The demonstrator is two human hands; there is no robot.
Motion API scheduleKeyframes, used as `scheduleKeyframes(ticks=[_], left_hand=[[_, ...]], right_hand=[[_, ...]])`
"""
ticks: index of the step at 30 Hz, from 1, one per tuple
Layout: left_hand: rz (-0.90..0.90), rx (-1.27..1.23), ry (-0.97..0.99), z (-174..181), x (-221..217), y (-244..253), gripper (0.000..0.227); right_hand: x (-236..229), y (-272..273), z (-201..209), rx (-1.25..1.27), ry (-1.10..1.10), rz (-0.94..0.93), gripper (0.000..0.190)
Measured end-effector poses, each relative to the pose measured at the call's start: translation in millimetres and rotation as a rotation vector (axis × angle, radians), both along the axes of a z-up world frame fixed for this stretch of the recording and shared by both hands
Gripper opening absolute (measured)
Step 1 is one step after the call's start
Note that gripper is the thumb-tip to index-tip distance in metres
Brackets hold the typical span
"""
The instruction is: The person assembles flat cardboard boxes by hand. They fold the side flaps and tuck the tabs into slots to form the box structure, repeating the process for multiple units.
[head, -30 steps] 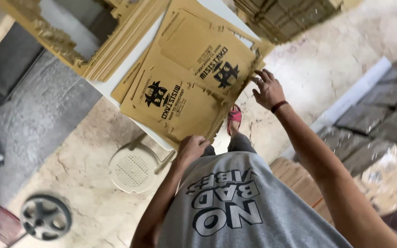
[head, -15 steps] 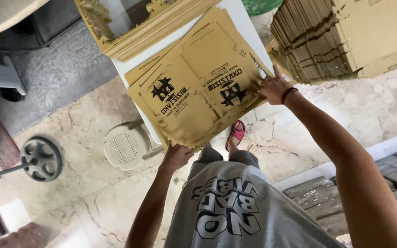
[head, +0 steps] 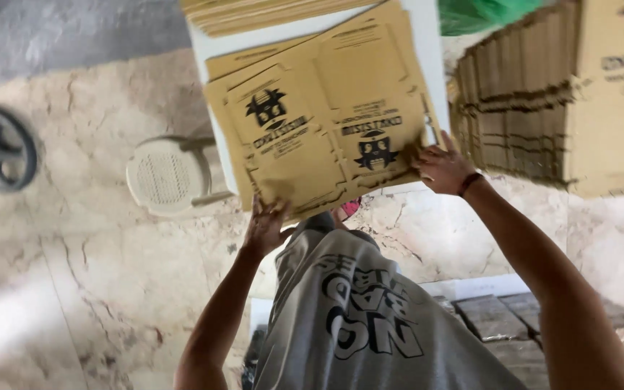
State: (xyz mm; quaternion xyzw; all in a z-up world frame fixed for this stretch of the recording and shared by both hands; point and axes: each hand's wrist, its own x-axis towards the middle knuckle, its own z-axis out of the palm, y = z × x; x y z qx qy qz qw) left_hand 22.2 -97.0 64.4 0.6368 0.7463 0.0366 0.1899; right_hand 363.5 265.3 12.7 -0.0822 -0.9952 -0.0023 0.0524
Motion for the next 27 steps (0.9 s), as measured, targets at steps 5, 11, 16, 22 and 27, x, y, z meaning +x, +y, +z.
scheduleKeyframes(ticks=[5,11,16,22,27], left_hand=[[0.406,0.291,-0.050,-48.5,-36.7,7.9,0.063],[0.870,-0.086,-0.249,-9.9,-86.1,65.9,0.082],[0.826,-0.222,-0.200,-37.7,-107.7,74.6,0.084],[0.787,-0.229,-0.128,-59.8,-114.8,76.4,0.089],[0.794,-0.212,-0.071,-80.6,-118.4,67.6,0.075]], right_hand=[[-2.9,39.9,-52.0,-0.110,0.100,-0.441,0.024],[-42.5,91.4,-76.1,-0.365,0.068,-0.986,0.027],[-63.8,97.5,-70.7,-0.502,-0.136,-1.295,0.020],[-84.7,85.5,-30.2,-0.481,-0.031,-1.251,0.013],[-63.3,93.8,-33.8,-0.769,0.062,-1.160,0.013]])
